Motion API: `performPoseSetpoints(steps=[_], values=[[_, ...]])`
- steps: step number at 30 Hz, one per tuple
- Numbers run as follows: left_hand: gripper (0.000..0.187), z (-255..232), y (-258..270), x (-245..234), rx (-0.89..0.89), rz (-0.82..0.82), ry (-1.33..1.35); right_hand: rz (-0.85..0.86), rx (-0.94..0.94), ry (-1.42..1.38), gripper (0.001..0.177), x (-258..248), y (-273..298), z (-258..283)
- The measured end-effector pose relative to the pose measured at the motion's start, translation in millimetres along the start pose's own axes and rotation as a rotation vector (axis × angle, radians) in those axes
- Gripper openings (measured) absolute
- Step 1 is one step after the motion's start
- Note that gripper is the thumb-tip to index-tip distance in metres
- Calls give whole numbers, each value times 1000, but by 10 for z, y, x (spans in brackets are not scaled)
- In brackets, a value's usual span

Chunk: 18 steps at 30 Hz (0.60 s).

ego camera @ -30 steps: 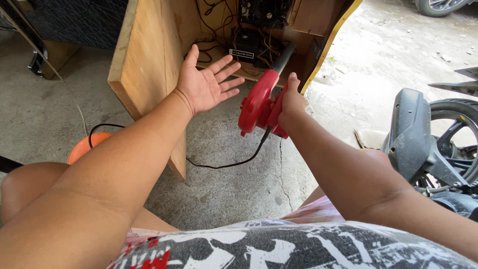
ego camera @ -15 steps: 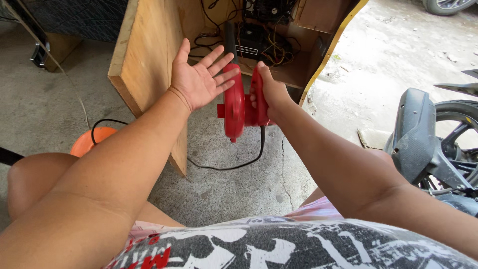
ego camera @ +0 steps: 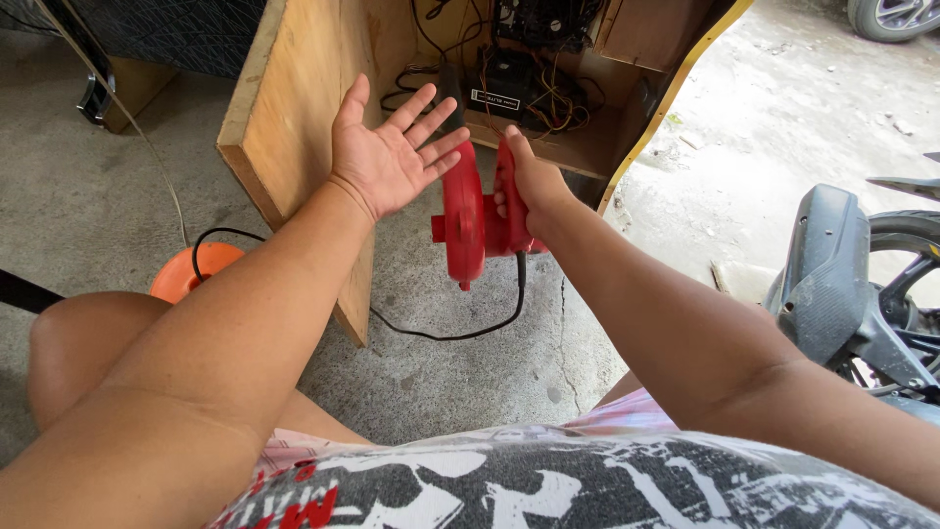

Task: The person assembles a cabinet by attaching a side panel and securing it with a padlock. They then use a red electric sander to smooth the edges of the cabinet and place a black pouch inside.

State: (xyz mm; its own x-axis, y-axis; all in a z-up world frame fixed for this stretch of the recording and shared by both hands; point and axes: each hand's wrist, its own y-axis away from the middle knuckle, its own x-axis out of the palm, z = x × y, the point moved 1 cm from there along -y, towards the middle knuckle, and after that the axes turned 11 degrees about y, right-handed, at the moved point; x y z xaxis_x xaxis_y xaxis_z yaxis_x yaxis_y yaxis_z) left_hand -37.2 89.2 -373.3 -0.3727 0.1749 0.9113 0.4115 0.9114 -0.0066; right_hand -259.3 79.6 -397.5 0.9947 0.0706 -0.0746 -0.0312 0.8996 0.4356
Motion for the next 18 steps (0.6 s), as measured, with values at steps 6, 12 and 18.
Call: performPoseSetpoints(steps=[6,12,18], values=[[92,-16,-3,43,25,0,-22,-41,26,-92,55,-71,46,-58],[92,-40,27,85,29,-16,-22,-50,25,-126,57,-58,43,85],[92,-80,51,131,50,-26,-34,-71,19,-133,56,-33,-9,82]])
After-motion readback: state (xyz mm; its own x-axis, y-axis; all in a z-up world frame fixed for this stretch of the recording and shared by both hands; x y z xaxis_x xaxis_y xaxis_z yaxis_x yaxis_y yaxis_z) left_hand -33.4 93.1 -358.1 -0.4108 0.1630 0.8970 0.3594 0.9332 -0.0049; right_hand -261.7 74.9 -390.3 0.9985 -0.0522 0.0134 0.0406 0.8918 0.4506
